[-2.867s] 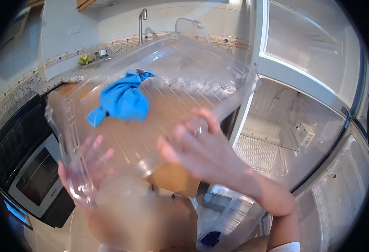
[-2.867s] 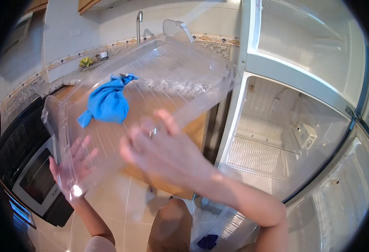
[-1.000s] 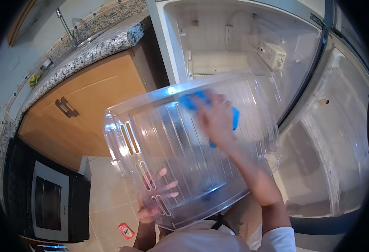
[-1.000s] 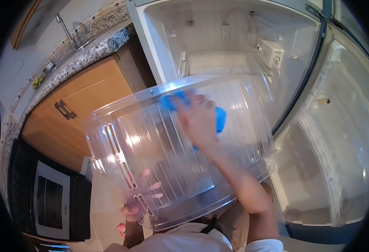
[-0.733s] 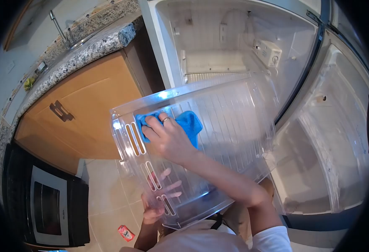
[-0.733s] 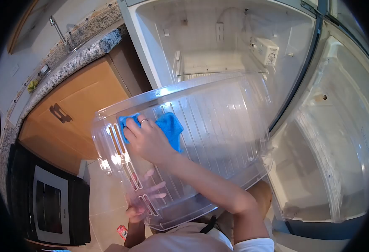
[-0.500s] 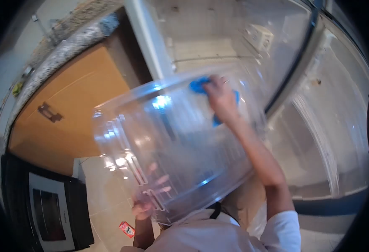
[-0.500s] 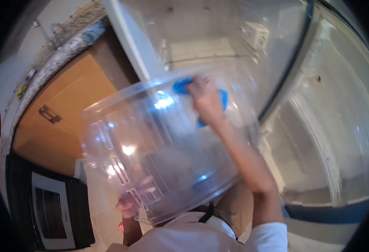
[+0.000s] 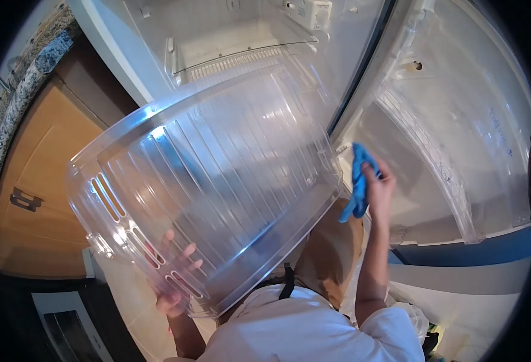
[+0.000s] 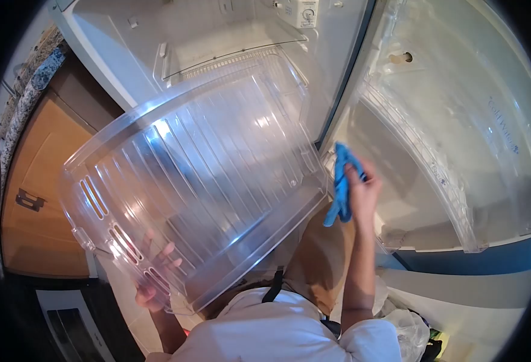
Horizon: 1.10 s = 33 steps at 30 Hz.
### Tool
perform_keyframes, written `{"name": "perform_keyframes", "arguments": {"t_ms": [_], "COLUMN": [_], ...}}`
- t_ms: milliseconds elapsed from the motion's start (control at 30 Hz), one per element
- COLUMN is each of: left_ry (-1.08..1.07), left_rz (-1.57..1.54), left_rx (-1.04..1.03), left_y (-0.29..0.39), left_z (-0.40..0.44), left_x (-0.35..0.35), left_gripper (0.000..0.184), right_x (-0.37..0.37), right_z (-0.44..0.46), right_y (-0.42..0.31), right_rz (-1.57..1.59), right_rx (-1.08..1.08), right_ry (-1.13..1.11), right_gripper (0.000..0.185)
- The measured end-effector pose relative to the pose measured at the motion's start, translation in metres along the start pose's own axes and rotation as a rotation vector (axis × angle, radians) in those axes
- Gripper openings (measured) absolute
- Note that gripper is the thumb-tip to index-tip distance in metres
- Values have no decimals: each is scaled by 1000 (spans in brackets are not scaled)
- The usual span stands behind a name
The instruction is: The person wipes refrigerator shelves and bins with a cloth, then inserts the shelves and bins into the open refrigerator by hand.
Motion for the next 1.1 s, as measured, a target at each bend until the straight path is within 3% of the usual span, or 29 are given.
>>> {"name": "perform_keyframes", "arguments": {"t_ms": [67,133,167,233,367,433,633,700,800,833,900,967,1000,1067,1100], "left_ry": [26,48,69,71,44,60,93,121,64,67,170,222,240,284,333], "left_rz": [-3,-2,-6,-26,-133,-272,-476,-575,-561,-560,-470,-463,-489,-458,-433], "left_rx": [-11,42,99,148,225,328,508,623,629,635,587,528,483,467,446], "left_y": [3,11,14,17,2,-20,-69,-72,-59,-57,-47,-38,-33,-27,-26], "left_z": [3,2,1,0,-4,-10,-12,-11,-4,-6,-8,-9,-9,-20,-31], "left_x": [-8,-12,-11,-8,-10,1,25,25,16,21,41,53,59,83,100], "left_gripper": [95,94,94,91,81,78,68,65,64,64,66,68,69,69,69], "right_x": [-2,1,4,7,19,0,-1,-7,-12,-27,-49,-63,-72,-81,-82], "right_z": [-17,-36,-44,-70,-114,-122,-146,-149,-141,-130,-120,-116,-110,-100,-92], "right_y": [25,57,62,81,86,33,41,53,57,35,22,72,92,148,184], "right_rz": [-88,86,89,369,657,851,593,656,539,897,1264,867,872,399,-2], "right_rx": [37,-350,-354,-673,-909,-889,-545,-552,-569,-665,-748,-763,-759,-668,-470], "right_ry": [-41,-51,-55,-5,-145,-447,-629,-658,-590,-686,-765,-461,-455,-578,-530], "right_gripper": [22,24,24,35,50,60,62,58,50,46,42,38,38,41,45]}}
Point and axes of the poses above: each hand's wrist, its own z-axis towards the middle knuckle, its own x-axis out of the back of the hand, y = z × x, the point moved 5 cm from there along z, towards the middle knuckle, and after that the axes turned 10 degrees about x, right-handed, at the moved point
